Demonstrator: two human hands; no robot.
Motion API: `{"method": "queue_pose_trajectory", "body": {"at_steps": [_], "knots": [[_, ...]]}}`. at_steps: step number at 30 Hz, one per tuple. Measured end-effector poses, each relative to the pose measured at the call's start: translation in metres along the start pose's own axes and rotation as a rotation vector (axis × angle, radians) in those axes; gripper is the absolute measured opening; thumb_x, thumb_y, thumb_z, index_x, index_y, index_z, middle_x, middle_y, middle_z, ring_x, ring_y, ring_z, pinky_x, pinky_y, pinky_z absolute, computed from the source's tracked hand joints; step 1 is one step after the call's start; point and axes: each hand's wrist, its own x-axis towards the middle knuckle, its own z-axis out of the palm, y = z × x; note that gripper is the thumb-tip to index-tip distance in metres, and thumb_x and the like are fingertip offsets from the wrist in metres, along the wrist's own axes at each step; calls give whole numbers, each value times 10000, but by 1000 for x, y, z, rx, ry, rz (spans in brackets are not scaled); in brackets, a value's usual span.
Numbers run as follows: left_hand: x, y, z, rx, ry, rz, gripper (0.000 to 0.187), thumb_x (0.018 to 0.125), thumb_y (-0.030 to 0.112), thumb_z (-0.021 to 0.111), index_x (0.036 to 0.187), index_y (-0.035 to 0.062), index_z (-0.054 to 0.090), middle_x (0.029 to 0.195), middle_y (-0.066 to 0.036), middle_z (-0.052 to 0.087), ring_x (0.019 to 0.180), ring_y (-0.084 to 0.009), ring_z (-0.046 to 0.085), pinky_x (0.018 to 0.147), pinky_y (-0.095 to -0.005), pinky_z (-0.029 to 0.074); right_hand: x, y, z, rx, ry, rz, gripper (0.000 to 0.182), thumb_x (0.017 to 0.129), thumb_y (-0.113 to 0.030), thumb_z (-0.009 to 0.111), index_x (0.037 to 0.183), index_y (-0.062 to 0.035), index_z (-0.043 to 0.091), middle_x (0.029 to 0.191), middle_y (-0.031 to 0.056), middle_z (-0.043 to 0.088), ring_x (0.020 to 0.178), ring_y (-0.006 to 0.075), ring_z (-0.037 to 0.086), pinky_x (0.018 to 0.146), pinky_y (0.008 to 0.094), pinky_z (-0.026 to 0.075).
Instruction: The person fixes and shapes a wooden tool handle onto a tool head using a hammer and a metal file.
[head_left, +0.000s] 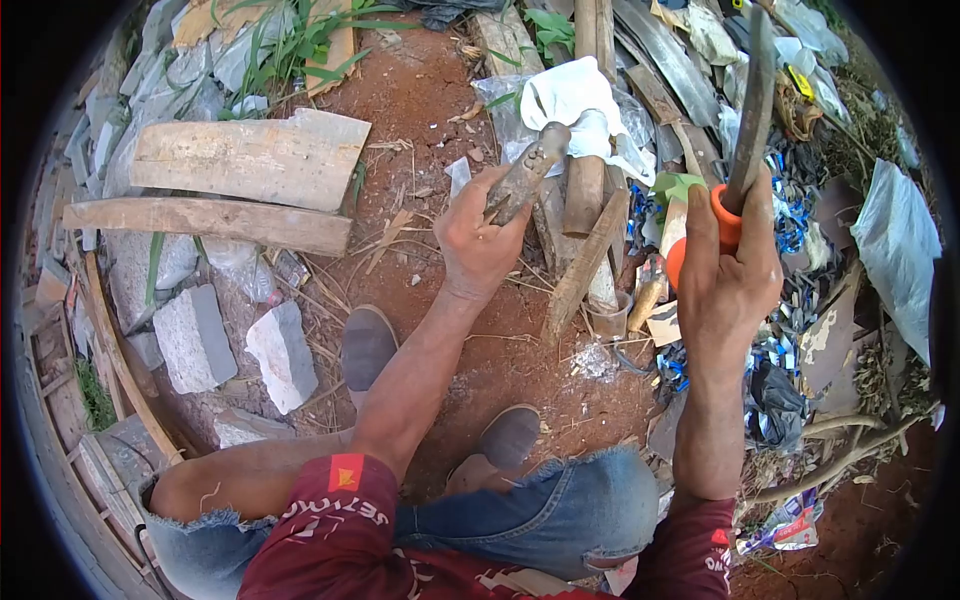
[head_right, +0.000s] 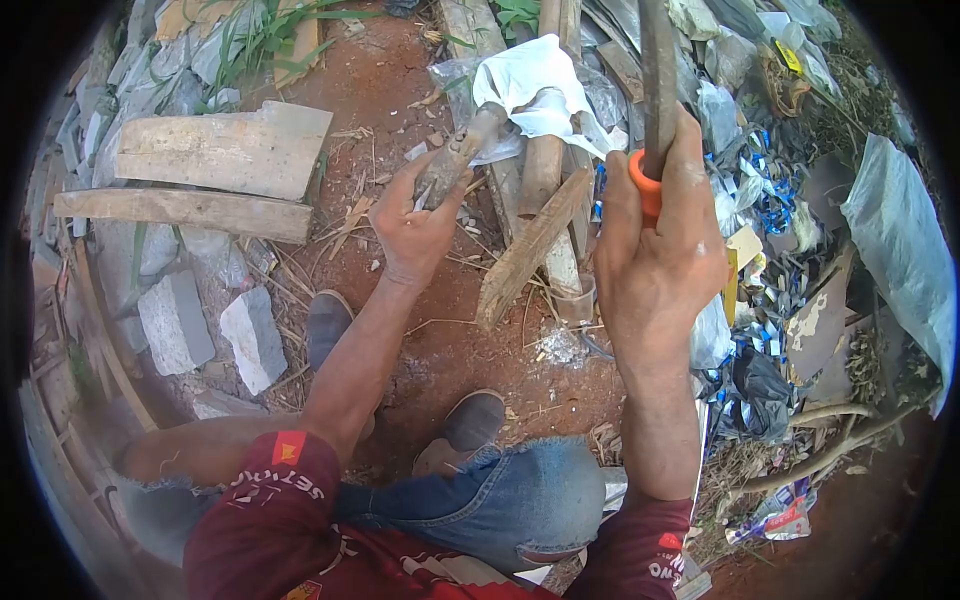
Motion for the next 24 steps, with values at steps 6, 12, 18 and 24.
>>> {"method": "queue_pose_trajectory", "body": {"at_steps": [6,12,18,24], "knots": [[6,-1,4,-47,1,-11,391,771,97,861,1105,-18,693,1002,-170,741,896,-243,734,777,-336,563,-1,6,-3,-395,-349,-244,496,884,-172,727,1357,-160,580,824,96,623,657,270,655,551,361,526],[5,1,2,-41,-20,-11,374,765,50,840,1100,-22,692,1009,-176,738,902,-256,735,779,-335,562,-12,-3,13,-316,-254,-115,511,881,-142,736,1367,-133,578,860,111,663,678,278,675,574,382,533],[1,0,0,-17,-13,28,404,724,24,837,1092,-7,673,1011,-181,726,885,-305,739,726,-358,586,6,-14,-12,83,47,-19,505,888,-68,742,1365,-80,576,952,152,705,755,238,707,654,344,559],[8,5,4,-21,-23,0,411,742,38,846,1115,-12,682,1003,-169,733,896,-260,733,785,-344,564,-9,-7,11,-415,-509,-99,534,876,-99,727,1381,-179,572,1016,135,710,756,279,718,611,377,567]]}}
